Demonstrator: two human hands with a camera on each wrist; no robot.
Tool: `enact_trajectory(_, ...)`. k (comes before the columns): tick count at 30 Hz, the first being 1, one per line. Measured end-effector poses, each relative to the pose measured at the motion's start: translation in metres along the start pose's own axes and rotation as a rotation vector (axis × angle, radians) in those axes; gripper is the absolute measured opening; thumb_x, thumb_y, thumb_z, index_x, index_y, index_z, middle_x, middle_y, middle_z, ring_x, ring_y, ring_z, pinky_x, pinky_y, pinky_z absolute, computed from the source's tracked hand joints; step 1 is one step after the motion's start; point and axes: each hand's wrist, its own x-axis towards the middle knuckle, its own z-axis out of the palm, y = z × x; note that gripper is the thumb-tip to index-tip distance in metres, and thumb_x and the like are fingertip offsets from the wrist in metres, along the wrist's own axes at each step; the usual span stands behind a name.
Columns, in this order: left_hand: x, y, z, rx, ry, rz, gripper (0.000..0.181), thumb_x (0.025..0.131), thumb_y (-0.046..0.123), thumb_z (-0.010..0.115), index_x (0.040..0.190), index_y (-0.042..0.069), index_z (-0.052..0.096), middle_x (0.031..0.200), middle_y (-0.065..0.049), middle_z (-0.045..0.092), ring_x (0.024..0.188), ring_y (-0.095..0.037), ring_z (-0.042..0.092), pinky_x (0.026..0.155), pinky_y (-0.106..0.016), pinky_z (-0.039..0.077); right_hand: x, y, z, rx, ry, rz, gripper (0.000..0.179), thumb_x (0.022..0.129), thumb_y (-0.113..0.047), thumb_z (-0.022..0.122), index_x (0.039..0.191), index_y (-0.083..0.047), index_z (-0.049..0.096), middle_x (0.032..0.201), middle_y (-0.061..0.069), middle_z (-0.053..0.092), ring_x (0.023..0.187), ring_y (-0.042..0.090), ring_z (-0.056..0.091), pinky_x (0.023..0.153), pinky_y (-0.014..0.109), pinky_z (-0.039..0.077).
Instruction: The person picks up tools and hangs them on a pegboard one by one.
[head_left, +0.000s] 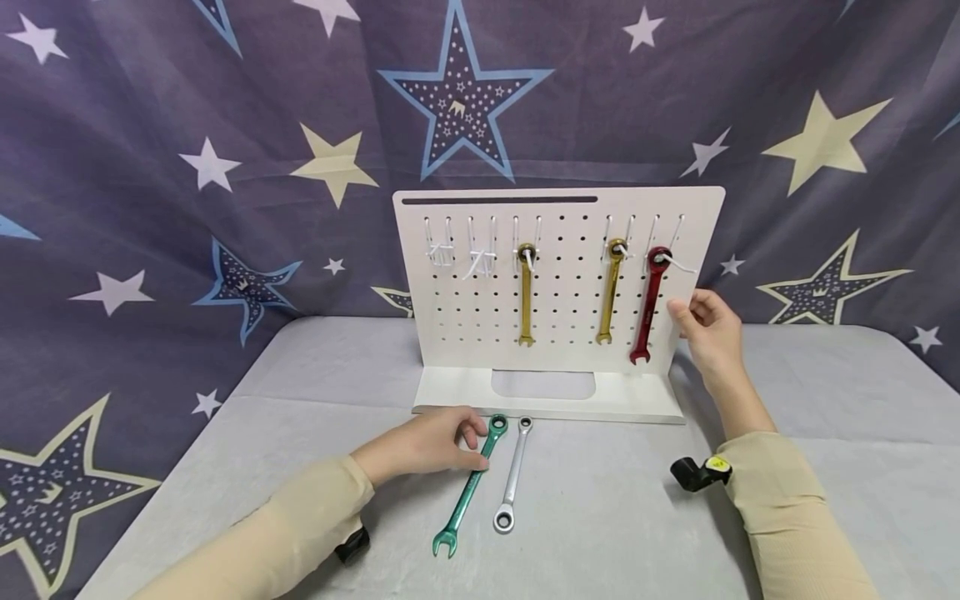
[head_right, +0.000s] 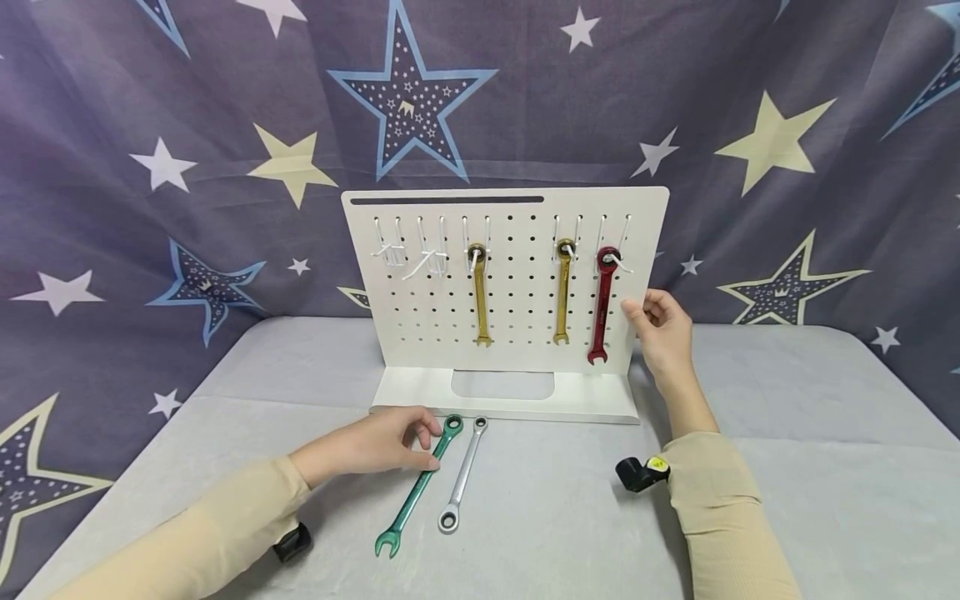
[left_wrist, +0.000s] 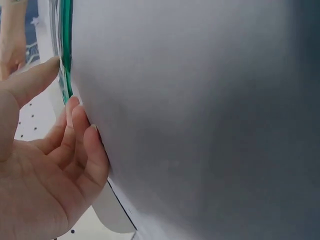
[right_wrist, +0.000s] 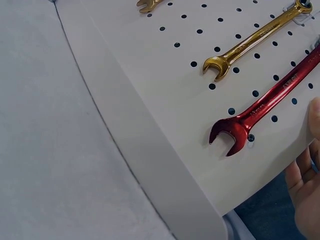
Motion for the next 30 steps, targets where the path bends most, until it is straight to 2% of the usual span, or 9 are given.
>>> enact_trajectory(3, 0.000, 0.004, 0.002, 0.044, 0.008, -0.003, 0.039, 0.081, 0.022, 0.083, 0.107, 0.006, 0.059, 0.088, 0.001, 0.057, 0.078, -0.013, 0.051, 0.073, -0.030, 0.043, 0.000, 0.000, -0.001, -0.035, -0.007, -0.015, 0.012, 0.092, -0.010, 0.070, 0.090, -0.018, 0.062, 0.074, -0.012, 0.060, 0.067, 0.001, 0.052, 0.059, 0.015, 0.045)
enact_trajectory(7, 0.000, 0.008, 0.003, 0.058, 0.004, -0.018, 0.039, 0.081, 0.020, 0.083, 0.107, 0.006, 0.058, 0.088, 0.000, 0.056, 0.075, -0.014, 0.050, 0.070, -0.030, 0.042, -0.001, 0.000, -0.001, -0.024, -0.016, -0.019, 0.012, 0.092, -0.013, 0.071, 0.090, -0.020, 0.062, 0.075, -0.012, 0.059, 0.068, 0.000, 0.052, 0.059, 0.014, 0.046)
enact_trajectory(16, 0.002, 0.007, -0.002, 0.043, -0.036, -0.029, 0.034, 0.078, 0.001, 0.073, 0.106, 0.005, 0.056, 0.086, -0.001, 0.055, 0.077, -0.013, 0.050, 0.073, -0.028, 0.042, -0.003, -0.001, -0.002, -0.016, -0.012, -0.011, 0.013, 0.091, -0.015, 0.072, 0.088, -0.022, 0.062, 0.077, -0.011, 0.059, 0.069, 0.001, 0.052, 0.060, 0.014, 0.046)
enact_trajectory(24, 0.001, 0.005, -0.010, 0.155, -0.043, -0.031, 0.031, 0.076, 0.001, 0.077, 0.102, 0.008, 0.063, 0.078, 0.005, 0.057, 0.071, -0.010, 0.052, 0.073, -0.028, 0.044, -0.003, -0.001, 0.000, -0.025, 0.001, 0.016, 0.012, 0.092, -0.014, 0.071, 0.090, -0.019, 0.061, 0.077, -0.011, 0.058, 0.063, 0.001, 0.049, 0.059, 0.014, 0.045)
enact_trajectory(30, -0.004, 0.014, -0.007, 0.261, -0.042, -0.002, 0.027, 0.078, 0.002, 0.075, 0.102, 0.006, 0.061, 0.080, 0.004, 0.057, 0.073, -0.010, 0.051, 0.073, -0.029, 0.046, -0.003, -0.001, 0.000, 0.008, 0.007, 0.016, 0.013, 0.091, -0.013, 0.072, 0.088, -0.019, 0.061, 0.076, -0.010, 0.058, 0.062, 0.001, 0.048, 0.058, 0.014, 0.044)
